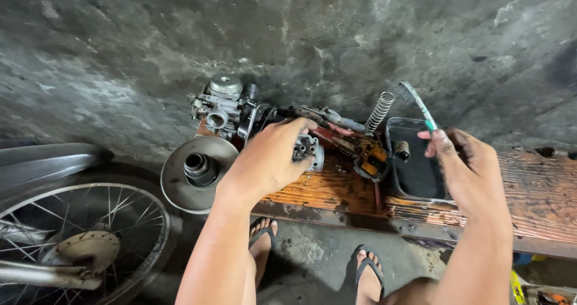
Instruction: The person scrubs a disassembled carburetor with a toothbrush over a small tray of dark liquid. They rotate the carburetor to clean multiple sides and crevices, then briefly scrub a small metal component before placing it back on the workbench.
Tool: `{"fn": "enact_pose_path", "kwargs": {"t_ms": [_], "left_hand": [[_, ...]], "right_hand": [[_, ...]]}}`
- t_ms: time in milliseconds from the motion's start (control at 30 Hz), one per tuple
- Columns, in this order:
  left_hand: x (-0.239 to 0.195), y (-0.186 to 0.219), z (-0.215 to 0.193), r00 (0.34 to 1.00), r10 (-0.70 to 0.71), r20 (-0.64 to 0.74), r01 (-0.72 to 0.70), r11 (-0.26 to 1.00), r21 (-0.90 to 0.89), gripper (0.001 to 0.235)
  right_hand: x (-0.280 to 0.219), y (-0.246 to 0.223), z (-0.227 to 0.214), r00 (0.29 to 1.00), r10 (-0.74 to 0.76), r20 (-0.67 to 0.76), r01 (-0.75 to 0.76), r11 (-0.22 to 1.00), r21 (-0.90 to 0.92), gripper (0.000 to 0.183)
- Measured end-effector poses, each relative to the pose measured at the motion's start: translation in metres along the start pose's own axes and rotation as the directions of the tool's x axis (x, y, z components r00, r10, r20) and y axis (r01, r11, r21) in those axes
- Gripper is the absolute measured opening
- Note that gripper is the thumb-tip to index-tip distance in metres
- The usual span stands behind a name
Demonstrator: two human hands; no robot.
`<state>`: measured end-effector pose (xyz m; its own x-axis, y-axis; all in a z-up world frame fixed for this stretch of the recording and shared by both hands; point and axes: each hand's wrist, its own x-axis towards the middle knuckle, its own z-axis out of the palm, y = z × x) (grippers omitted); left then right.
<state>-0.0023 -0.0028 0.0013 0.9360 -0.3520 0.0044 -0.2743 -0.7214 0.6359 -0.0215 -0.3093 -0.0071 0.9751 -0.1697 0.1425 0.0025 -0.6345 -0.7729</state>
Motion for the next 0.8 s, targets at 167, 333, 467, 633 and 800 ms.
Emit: {"fn": "enact_pose_path", "kwargs": {"t_ms": [167,333,467,633,800], "left_hand": [[-0.001,0.007,0.002,0.995,-0.039,0.091,0.031,0.995,0.091,0.073],[-0.003,0.013,0.003,0.995,-0.041,0.086,0.030,0.991,0.129,0.067],[0.000,0.017,0.006,0.993,-0.056,0.100,0.042,0.990,0.132,0.083],[0.008,0.016,0.017,0.990,-0.100,0.102,0.084,0.985,0.149,0.080],[0.009,0.010,0.023,0.998,-0.010,0.068,-0.002,0.987,0.161,0.071]], "right_hand": [[-0.009,-0.006,-0.023,0.991,0.131,-0.038,-0.134,0.986,-0.101,0.025],[-0.013,0.016,-0.044,0.965,0.242,-0.106,-0.256,0.954,-0.155,0.016],[-0.015,0.032,-0.058,0.955,0.237,-0.177,-0.268,0.946,-0.181,0.015],[-0.016,0.052,-0.066,0.965,0.181,-0.187,-0.223,0.946,-0.233,0.019],[-0.016,0.043,-0.064,0.957,0.232,-0.177,-0.274,0.922,-0.275,0.018]]}}
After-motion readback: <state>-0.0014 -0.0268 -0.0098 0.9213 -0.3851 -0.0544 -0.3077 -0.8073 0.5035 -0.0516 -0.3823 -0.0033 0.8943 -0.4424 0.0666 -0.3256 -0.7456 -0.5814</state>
